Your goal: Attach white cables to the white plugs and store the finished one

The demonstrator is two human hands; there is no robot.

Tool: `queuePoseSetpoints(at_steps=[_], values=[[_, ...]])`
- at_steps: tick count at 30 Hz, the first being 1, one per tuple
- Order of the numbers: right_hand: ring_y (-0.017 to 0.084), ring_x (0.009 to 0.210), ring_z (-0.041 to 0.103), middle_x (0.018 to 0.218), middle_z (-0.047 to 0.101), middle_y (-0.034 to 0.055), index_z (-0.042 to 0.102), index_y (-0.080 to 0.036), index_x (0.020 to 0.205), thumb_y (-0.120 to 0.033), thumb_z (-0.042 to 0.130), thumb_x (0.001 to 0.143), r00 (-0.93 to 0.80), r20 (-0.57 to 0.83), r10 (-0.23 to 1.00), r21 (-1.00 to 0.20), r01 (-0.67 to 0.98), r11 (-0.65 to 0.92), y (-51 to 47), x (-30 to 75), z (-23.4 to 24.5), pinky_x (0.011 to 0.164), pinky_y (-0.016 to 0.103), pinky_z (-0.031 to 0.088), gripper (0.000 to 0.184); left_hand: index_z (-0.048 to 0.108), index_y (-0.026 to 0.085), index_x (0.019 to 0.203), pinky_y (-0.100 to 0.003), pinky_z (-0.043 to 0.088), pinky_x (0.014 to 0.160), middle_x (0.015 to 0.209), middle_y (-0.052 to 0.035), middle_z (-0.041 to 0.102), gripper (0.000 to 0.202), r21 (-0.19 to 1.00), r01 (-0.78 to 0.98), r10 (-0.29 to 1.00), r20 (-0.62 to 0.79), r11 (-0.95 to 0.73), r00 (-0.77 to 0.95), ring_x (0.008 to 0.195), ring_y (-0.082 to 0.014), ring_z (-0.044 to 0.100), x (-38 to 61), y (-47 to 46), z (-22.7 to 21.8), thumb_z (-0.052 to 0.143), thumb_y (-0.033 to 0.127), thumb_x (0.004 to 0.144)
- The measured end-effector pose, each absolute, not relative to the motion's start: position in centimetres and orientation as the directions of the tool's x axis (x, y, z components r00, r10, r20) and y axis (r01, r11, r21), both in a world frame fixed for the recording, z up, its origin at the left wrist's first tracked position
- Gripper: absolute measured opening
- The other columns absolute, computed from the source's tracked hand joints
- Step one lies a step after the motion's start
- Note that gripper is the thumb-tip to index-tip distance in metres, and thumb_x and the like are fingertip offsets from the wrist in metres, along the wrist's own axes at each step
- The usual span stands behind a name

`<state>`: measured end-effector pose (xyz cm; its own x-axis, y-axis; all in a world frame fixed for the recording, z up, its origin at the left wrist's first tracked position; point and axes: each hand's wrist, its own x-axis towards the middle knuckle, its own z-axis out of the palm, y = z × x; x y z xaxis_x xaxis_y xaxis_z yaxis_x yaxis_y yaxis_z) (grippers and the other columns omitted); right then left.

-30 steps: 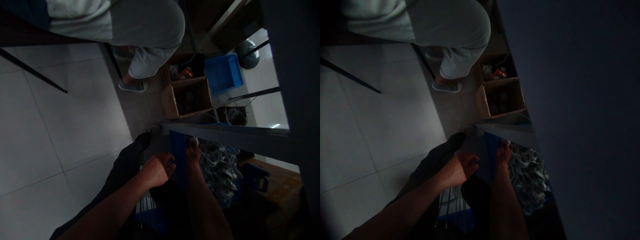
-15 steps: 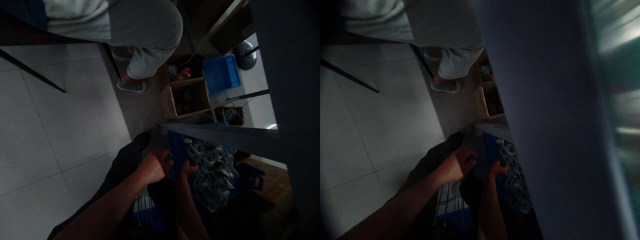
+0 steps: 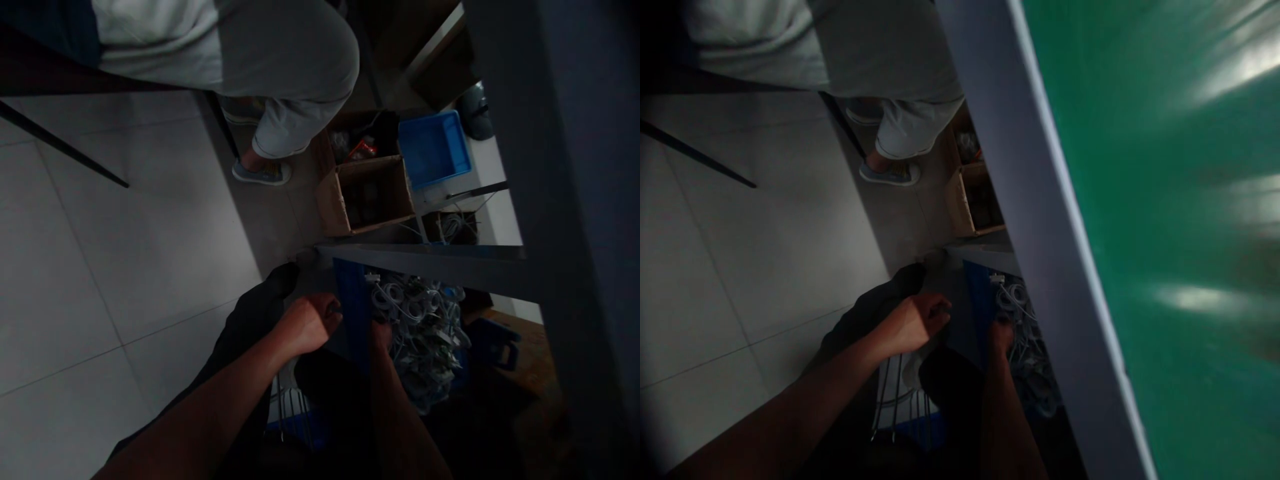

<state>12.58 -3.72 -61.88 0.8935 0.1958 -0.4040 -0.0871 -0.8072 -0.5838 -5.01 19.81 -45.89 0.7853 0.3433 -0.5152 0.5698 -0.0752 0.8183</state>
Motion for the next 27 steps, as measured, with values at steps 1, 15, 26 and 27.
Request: queuePoseSetpoints(at_steps=[1,15,26,27], values=[[0.020,0.100,0.059,0.115,0.059,0.0085,0.060,-0.016,0.110,-0.033,0.056,0.094,0.910,-0.365,0.196,-0.581,-0.058,-0.812,-3.2,12.4,-61.8,0.088,0.040,0.049,0.024,0.063,0.018,0.103,-0.020,0.044,0.062,0.091,-0.0024,0.068,0.022,0.821,0.566,0.348,-0.510,-0.076,0.787,0.077,-0.0128,0.062,-5.0,19.8,-45.8,0.050,0.025,0.087],[0.032,0.137,0.024,0.136,0.045,0.0154,0.056,-0.010,0.117,-0.014,0.060,0.074,0.825,-0.323,0.464,-0.485,0.276,-0.830,4.4,16.5,-63.3,0.112,0.054,0.017,0.043,0.063,0.019,0.102,-0.021,0.044,0.065,0.087,-0.0013,0.067,0.022,0.823,0.564,0.373,-0.504,-0.064,0.779,0.077,-0.0138,0.062,-5.9,20.2,-46.7,0.054,0.030,0.085],[0.018,0.083,0.064,0.086,0.070,0.0038,0.069,-0.017,0.084,-0.014,0.040,0.083,0.466,-0.484,0.741,-0.643,0.384,-0.662,3.7,-2.5,-49.6,0.081,0.028,0.049,0.029,0.066,0.017,0.100,-0.023,0.045,0.078,0.095,-0.0037,0.068,0.021,0.828,0.560,0.421,-0.512,0.011,0.749,0.088,-0.0161,0.062,-7.1,22.1,-46.6,0.056,0.027,0.085],[0.017,0.083,0.064,0.087,0.070,0.0026,0.070,-0.018,0.086,-0.015,0.040,0.085,0.429,-0.491,0.758,-0.659,0.386,-0.645,3.7,-3.8,-47.7,0.080,0.027,0.049,0.030,0.067,0.017,0.101,-0.023,0.045,0.079,0.095,-0.0039,0.068,0.021,0.824,0.566,0.429,-0.519,0.022,0.739,0.088,-0.0160,0.062,-7.4,22.1,-46.7,0.056,0.027,0.085]])
